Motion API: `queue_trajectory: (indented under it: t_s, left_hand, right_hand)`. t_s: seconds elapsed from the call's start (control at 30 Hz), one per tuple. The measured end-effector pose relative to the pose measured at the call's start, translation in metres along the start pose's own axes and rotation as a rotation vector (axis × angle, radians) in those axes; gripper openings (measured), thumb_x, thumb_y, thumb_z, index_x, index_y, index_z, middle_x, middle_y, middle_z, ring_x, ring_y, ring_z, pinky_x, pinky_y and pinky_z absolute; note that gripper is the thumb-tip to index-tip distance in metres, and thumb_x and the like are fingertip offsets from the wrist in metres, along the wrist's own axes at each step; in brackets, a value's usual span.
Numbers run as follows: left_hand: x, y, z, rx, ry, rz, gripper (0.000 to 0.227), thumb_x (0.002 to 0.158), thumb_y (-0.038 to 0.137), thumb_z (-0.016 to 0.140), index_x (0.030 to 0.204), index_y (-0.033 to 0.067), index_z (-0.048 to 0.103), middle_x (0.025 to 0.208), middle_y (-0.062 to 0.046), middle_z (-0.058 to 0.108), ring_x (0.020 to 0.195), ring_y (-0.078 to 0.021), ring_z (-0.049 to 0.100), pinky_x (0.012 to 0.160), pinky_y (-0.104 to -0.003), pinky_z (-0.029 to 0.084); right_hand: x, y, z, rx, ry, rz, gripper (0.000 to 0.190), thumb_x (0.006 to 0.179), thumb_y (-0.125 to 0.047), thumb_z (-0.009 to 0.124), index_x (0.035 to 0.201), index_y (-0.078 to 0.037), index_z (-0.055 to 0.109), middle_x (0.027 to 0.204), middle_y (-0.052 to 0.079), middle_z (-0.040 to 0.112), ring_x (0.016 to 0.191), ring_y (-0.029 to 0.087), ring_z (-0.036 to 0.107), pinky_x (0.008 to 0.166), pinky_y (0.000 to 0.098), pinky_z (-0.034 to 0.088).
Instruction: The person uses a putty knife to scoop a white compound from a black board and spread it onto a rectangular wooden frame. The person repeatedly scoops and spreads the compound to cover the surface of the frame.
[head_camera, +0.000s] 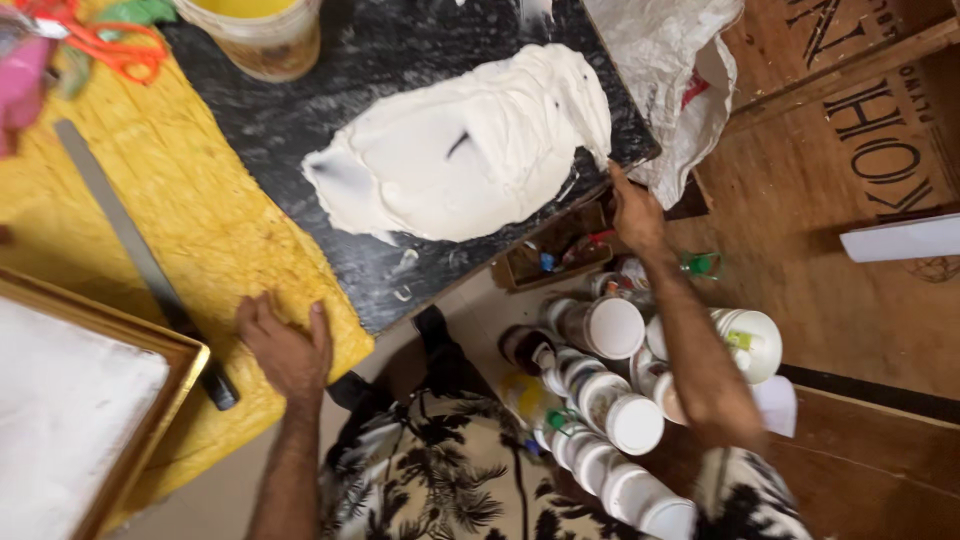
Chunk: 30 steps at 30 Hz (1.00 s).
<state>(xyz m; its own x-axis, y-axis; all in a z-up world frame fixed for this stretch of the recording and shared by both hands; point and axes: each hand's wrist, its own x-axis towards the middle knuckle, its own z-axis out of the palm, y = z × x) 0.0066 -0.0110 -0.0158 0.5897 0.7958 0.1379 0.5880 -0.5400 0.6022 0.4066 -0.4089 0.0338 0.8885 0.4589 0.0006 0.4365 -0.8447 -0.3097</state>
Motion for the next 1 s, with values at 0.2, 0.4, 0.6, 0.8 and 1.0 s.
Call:
queue_trajectory:
  t_s: [0.2,0.4,0.6,0.8,1.0]
  left_hand:
    - [0.000,-0.006,0.002,-0.015,-0.027,0.034,0.072,0.096,0.031,0.077,0.147,-0.0089,0.045,0.149,-0.033,0.039,0.145,-0.0496,0.035,0.122,-0.059,0.031]
    - [0.001,-0.010,0.002,-0.077,-0.031,-0.002,0.072,0.095,0.031,0.076,0.145,-0.0099,0.043,0.149,-0.033,0.038,0.144,-0.0487,0.036,0.122,-0.057,0.031]
    - [0.001,-0.001,-0.011,-0.108,-0.057,-0.021,0.070,0.098,0.033,0.072,0.145,-0.0104,0.042,0.151,-0.034,0.036,0.143,-0.0481,0.036,0.120,-0.053,0.032]
    - [-0.002,0.004,-0.014,-0.097,-0.066,-0.074,0.072,0.097,0.034,0.070,0.148,-0.0081,0.042,0.150,-0.032,0.037,0.142,-0.0461,0.037,0.117,-0.051,0.035]
    - [-0.001,0.001,-0.006,-0.025,-0.009,-0.023,0.074,0.100,0.036,0.071,0.150,-0.0089,0.040,0.150,-0.031,0.038,0.142,-0.0456,0.039,0.118,-0.053,0.037]
  right_hand:
    - [-0.090,-0.052,0.134,0.261,0.205,0.285,0.057,0.105,-0.004,0.055,0.159,-0.013,0.040,0.074,0.024,0.064,0.058,0.032,0.060,0.055,0.0442,0.049]
    - [-0.180,-0.254,0.176,0.290,0.138,0.060,0.075,0.090,0.002,0.057,0.160,-0.007,0.031,0.075,0.018,0.067,0.056,0.024,0.061,0.048,0.0384,0.048]
    - [-0.109,-0.294,0.102,1.217,-0.571,0.483,0.055,0.107,-0.022,0.043,0.161,-0.022,0.033,0.066,0.004,0.057,0.047,0.011,0.045,0.042,0.0279,0.037]
    - [-0.054,-0.212,0.060,0.510,-0.152,0.030,0.053,0.109,-0.028,0.053,0.160,-0.035,0.040,0.089,0.010,0.063,0.072,0.018,0.059,0.064,0.0324,0.054]
    - [-0.051,-0.094,0.023,-0.128,-0.335,-0.007,0.064,0.097,-0.015,0.062,0.154,-0.040,0.047,0.115,0.025,0.062,0.095,0.042,0.068,0.086,0.0500,0.054]
